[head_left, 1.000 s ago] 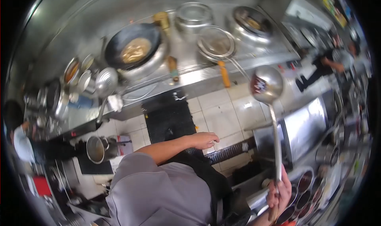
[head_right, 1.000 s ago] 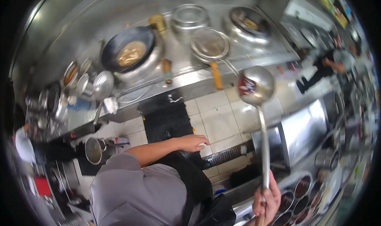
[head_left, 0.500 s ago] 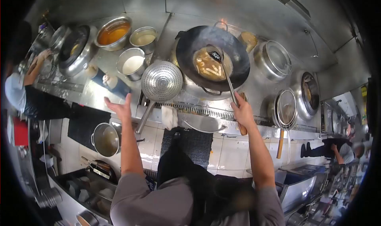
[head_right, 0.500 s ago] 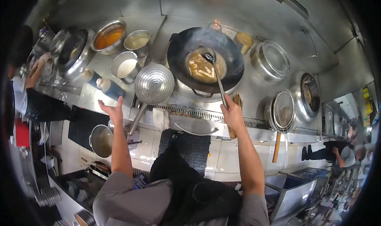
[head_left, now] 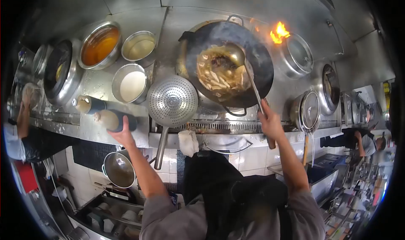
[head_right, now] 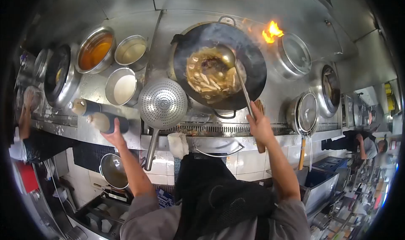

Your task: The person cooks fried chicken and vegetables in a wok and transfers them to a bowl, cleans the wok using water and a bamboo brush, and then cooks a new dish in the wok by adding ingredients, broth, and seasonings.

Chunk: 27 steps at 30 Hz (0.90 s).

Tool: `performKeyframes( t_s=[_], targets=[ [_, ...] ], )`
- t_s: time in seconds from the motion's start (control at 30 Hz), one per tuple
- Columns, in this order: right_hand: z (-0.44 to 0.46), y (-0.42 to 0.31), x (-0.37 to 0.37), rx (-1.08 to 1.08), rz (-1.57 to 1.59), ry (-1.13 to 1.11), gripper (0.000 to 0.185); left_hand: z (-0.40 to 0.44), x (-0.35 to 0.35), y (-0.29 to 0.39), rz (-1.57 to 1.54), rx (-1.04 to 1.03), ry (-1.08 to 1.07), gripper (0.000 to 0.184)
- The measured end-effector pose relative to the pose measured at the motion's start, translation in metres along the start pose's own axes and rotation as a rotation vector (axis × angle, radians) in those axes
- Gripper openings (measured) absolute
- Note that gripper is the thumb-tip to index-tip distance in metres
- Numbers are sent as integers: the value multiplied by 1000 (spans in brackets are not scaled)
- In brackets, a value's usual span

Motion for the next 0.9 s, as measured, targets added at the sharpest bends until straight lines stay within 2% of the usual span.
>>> performKeyframes(
  t_s=[0.03, 0.07, 0.1, 0.13, 0.17, 0.2, 0.23, 0.27, 0.33, 0.4, 0.47, 0.5, 0.53, 0.57, 0.6, 0.67, 0.77, 0.83, 0.9],
  targets=[
    [-10, 13, -11, 230, -405, 163, 63, -8, 10, 14, -23, -28, -57, 99],
    [-25, 15, -11, 228, -398, 165, 63, -18, 21, 30, -46, -55, -114, 95],
    [-39, 13, -9, 116, -292, 84, 64, -23, 34, 45, -11, -61, -223, 92],
    [-37, -17, 8, -180, 13, -96, 62, -27, 37, 68, -10, -70, -220, 92],
    [-37, -48, 27, -517, 257, -196, 61, -32, 36, 94, 33, -55, -417, 92],
    [-47, -18, 35, -509, 293, -186, 61, -46, 32, 132, 87, -60, -617, 91],
    [-42, 13, 31, -181, 32, -73, 59, -51, 15, 157, 31, -54, -773, 93],
    [-37, 29, 35, 149, -233, 51, 57, -53, -5, 180, 29, -82, -763, 93],
    [-47, 34, 59, 184, -160, 106, 55, -62, -54, 222, 402, -211, -1162, 96],
    [-67, 29, 86, -48, 167, 35, 54, -77, -114, 251, 736, -252, -1396, 104],
    [-85, 31, 111, -68, 184, 21, 54, -106, -172, 270, 1070, -340, -1529, 104],
    [-92, 29, 122, -185, 389, -67, 54, -121, -199, 278, 1075, -365, -1516, 104],
    [-100, 31, 128, -304, 594, -163, 54, -138, -222, 280, 1163, -374, -1596, 106],
    [-105, 38, 131, -347, 723, -212, 57, -153, -238, 280, 1251, -379, -1676, 108],
    [-110, 46, 134, -340, 728, -201, 57, -163, -251, 278, 1253, -396, -1671, 108],
    [-119, 58, 133, -386, 973, -284, 60, -186, -265, 284, 1198, -396, -1694, 106],
    [-121, 64, 135, -366, 1015, -314, 63, -206, -262, 303, 1139, -328, -1738, 113],
    [-116, 65, 135, -374, 1066, -302, 57, -197, -262, 280, 1107, -343, -1686, 114],
    [-105, 70, 130, -335, 1025, -295, 60, -191, -244, 267, 1069, -344, -1633, 114]
  ],
)
Point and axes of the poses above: each hand's wrist, its own z-axis towards the middle knuckle, its own x-axis out of the back of the hand, y = z × x, the point moved 2 cm from there along z, towards the middle knuckle, and after that the axes turned 1 degree about x, right-handed, at the moved point
